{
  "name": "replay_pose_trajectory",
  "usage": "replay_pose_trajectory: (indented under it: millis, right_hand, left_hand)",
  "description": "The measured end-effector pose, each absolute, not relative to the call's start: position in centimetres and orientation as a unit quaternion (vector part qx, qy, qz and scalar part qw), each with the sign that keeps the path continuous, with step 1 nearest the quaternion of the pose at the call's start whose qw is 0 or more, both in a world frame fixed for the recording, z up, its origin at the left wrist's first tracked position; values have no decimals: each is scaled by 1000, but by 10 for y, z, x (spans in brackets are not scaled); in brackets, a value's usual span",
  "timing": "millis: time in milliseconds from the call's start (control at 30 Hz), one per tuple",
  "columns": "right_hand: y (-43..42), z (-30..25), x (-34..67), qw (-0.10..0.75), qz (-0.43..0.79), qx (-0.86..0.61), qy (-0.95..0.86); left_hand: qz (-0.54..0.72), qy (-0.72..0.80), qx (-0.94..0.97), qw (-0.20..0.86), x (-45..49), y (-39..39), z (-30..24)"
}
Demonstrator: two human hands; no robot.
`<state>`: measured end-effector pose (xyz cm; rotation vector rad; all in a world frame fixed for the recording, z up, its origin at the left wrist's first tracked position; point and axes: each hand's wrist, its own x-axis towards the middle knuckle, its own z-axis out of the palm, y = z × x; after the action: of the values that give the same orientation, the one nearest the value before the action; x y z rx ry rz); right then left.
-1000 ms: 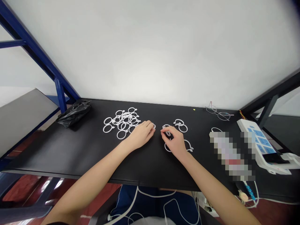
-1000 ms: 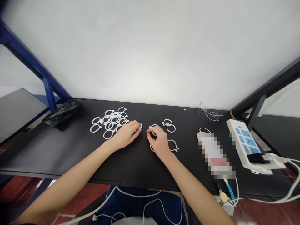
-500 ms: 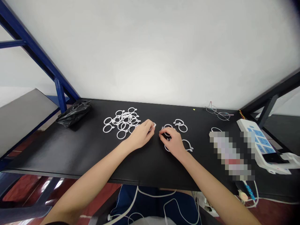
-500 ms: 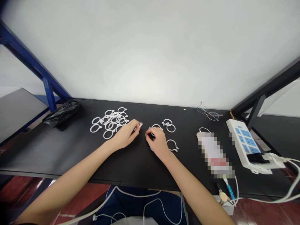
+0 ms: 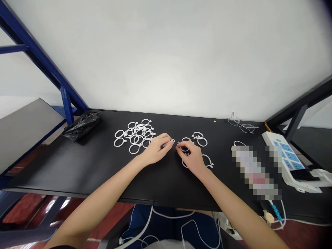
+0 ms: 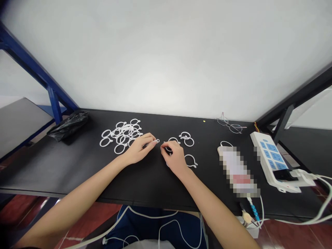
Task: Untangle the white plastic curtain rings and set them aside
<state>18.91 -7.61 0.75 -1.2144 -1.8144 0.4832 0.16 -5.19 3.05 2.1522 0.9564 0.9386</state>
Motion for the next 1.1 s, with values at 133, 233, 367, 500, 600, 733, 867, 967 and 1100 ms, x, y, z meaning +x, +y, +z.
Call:
replay_pose_trajectory:
  millis: [133, 233, 367, 500, 600, 733, 867, 967, 1100]
  right_hand:
    - [-79, 10, 189, 464, 273, -482, -691]
    - [-79, 8, 189, 476, 325, -476, -665]
    - [-78, 8, 189, 470, 334, -473, -666]
    - [-77, 9, 189, 472, 321, -477, -669]
    - [-77, 9, 189, 481, 324, -485, -654]
    - [-76, 9, 189, 486, 358, -487, -631]
    - [-75, 9, 189, 488, 395, -474, -617]
    - [-74, 10, 189, 489, 412, -474, -605]
    - [-73, 12, 189, 473, 433, -470, -606]
  left_hand:
    - [335, 341, 817, 322, 1, -53, 33]
    - [310, 327, 828, 333, 1, -54, 35]
    - [276, 318, 833, 359, 0, -53, 36]
    - [271, 315, 826, 380, -1, -52, 35]
    - [282, 300, 825, 388, -2, -51, 35]
    - [299, 287, 813, 408, -2, -51, 36]
    - [306, 283, 807, 419, -2, -52, 38]
    - [307, 278, 807, 422, -2, -52, 37]
    - [303, 277, 809, 421, -2, -52, 38]
